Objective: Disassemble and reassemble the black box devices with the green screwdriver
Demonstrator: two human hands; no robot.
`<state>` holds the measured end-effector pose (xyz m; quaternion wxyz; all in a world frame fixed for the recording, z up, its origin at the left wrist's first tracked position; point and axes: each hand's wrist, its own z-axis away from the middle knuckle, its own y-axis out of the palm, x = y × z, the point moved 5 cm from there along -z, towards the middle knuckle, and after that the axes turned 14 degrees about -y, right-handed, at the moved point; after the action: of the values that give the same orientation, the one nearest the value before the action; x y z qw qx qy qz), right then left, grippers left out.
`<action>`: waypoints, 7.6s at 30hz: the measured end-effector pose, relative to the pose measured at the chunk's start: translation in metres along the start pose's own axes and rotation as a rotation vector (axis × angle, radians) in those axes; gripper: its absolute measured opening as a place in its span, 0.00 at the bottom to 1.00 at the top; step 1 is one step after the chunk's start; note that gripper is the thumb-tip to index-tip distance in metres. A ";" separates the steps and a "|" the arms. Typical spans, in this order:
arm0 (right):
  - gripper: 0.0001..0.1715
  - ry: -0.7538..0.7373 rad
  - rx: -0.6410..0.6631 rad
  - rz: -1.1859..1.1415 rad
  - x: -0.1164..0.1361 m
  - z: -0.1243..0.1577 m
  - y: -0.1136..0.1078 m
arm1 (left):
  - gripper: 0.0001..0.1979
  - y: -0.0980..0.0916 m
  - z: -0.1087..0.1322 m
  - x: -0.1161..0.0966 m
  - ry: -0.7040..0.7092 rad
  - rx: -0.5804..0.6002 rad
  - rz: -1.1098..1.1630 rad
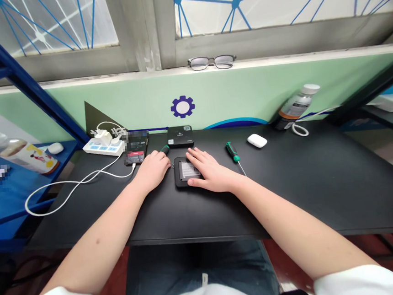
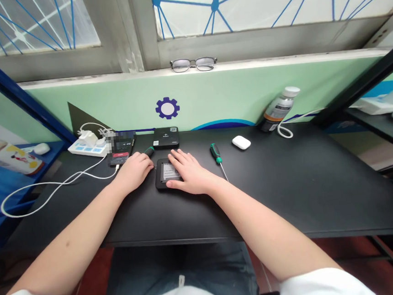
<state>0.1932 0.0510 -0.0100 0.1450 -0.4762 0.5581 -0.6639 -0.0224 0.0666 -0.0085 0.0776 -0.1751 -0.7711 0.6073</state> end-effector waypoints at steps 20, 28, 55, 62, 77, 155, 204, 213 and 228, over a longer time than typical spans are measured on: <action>0.59 -0.097 -0.134 -0.061 -0.009 -0.004 -0.002 | 0.10 0.012 -0.017 -0.029 -0.138 -0.045 0.573; 0.58 -0.083 -0.111 -0.041 -0.005 -0.003 -0.004 | 0.11 0.012 -0.017 -0.027 -0.111 -0.033 0.423; 0.60 -0.050 -0.091 -0.109 -0.012 0.003 -0.008 | 0.10 -0.004 0.007 -0.007 -0.092 -0.011 0.242; 0.50 -0.138 -0.337 -0.045 -0.003 0.006 -0.019 | 0.09 0.005 0.004 -0.007 -0.094 0.081 0.172; 0.32 -0.121 -0.290 0.017 0.001 0.002 -0.015 | 0.08 0.003 -0.001 -0.016 -0.021 0.052 0.032; 0.08 -0.138 -0.300 0.094 -0.020 0.017 -0.034 | 0.08 -0.014 0.009 -0.038 -0.023 0.346 0.692; 0.29 0.083 -0.845 -0.463 0.010 0.015 -0.086 | 0.54 0.006 0.014 -0.046 -0.031 0.312 0.371; 0.29 -0.177 -0.731 -0.192 0.045 -0.005 -0.073 | 0.51 0.012 0.011 -0.052 0.014 0.237 0.373; 0.22 -0.424 -1.064 0.094 0.057 0.015 -0.060 | 0.51 0.009 0.004 -0.057 0.036 0.236 0.348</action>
<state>0.1967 0.0205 0.0684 0.0233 -0.5810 0.7946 -0.1746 0.0305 0.0445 -0.0126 0.0056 -0.3061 -0.6511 0.6945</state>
